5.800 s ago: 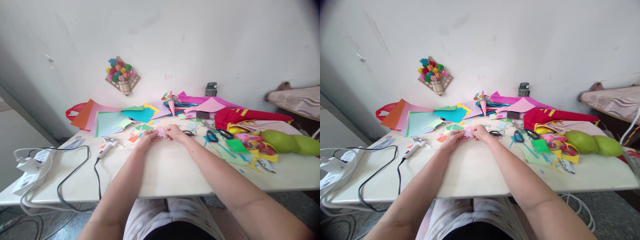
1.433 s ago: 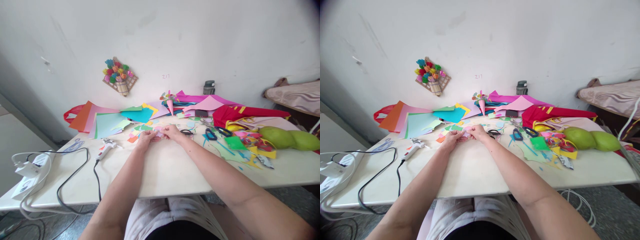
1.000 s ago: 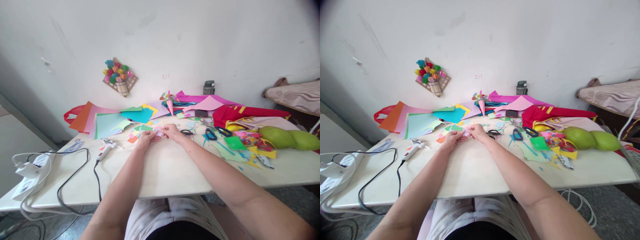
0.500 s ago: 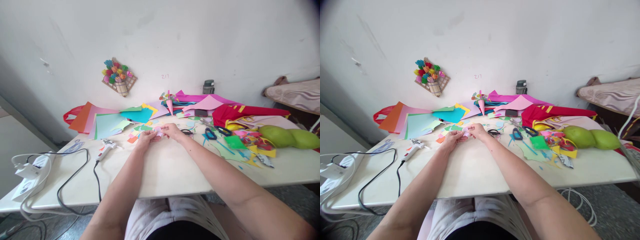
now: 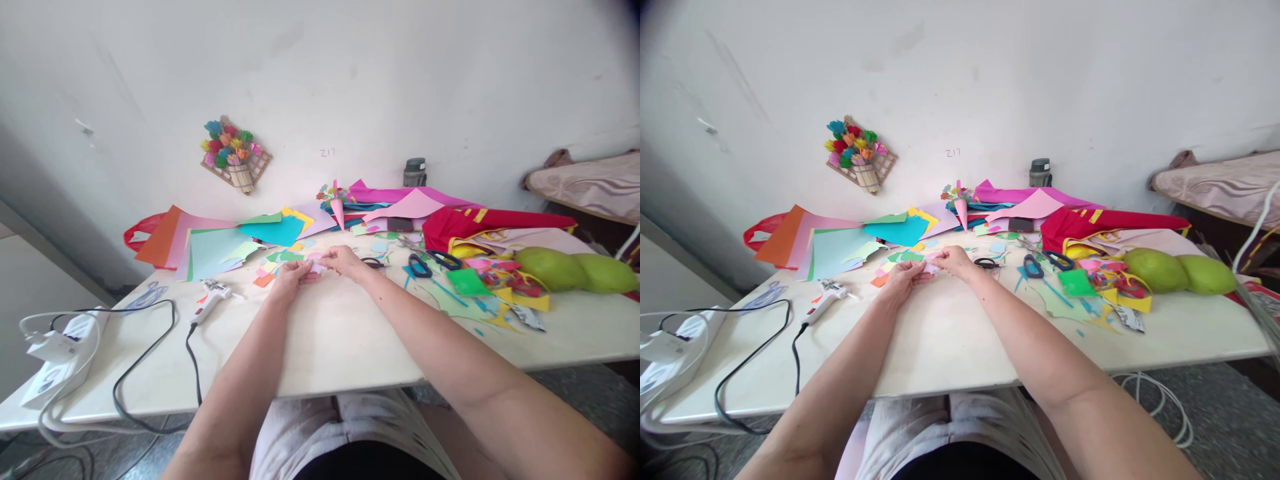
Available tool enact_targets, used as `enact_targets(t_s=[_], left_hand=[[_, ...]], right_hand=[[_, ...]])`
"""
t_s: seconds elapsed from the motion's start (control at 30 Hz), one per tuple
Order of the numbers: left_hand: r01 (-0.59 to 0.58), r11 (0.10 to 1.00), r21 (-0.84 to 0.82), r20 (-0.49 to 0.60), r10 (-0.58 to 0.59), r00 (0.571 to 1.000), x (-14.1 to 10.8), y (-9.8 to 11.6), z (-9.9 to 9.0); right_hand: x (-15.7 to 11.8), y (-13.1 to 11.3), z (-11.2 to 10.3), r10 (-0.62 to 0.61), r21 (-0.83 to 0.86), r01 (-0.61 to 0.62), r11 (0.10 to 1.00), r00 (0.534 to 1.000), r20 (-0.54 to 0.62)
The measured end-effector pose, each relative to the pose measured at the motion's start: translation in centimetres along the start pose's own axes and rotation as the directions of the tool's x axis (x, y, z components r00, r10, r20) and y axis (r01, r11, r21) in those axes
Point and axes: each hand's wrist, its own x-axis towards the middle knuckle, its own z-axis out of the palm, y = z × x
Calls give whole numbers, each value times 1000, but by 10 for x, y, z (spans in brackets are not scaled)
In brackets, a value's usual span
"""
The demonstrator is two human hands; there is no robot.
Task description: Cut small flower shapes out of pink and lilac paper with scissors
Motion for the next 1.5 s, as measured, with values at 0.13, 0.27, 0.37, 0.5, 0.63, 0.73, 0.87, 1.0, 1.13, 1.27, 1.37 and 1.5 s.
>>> enact_targets(t_s=[0.13,0.27,0.37,0.5,0.63,0.73,0.87,1.0,1.13,1.27,1.37,1.5], left_hand=[[-2,1000,-5,17,2,1000,1,-1,-1],[-8,1000,-3,2,8,1000,2,-1,-1],[-16,1000,11,-15,16,1000,1,0,0],[-44,994,96,-13,45,999,-1,1,3],[-100,975,199,-2,102,995,-3,3,6],[-118,966,229,-14,125,992,-3,4,8],[-133,956,263,-10,141,990,-4,6,10],[-119,948,297,-2,126,992,-5,6,11],[-93,933,348,-9,103,995,-5,4,12],[-94,925,369,-57,123,991,-4,3,12],[-92,925,368,-73,127,989,-3,3,12],[-92,931,353,-97,134,986,-1,2,11]], right_hand=[[1,3,1,-33,-73,32,997,999,-10],[7,8,-2,-84,-133,75,988,995,-60],[12,12,-7,-74,-145,44,989,974,-214],[13,8,-13,84,95,-58,994,949,-305],[6,-5,-12,227,381,-139,914,954,-196],[1,-12,-10,242,447,-192,874,969,-57],[-2,-13,-9,245,445,-245,861,968,58],[-4,-14,-13,260,410,-254,876,965,43],[-4,-16,-19,318,358,-297,885,948,0],[-2,-16,-21,406,280,-369,886,910,-83],[-1,-13,-21,422,237,-381,894,894,-153],[3,-9,-26,365,223,-318,922,905,-217]])
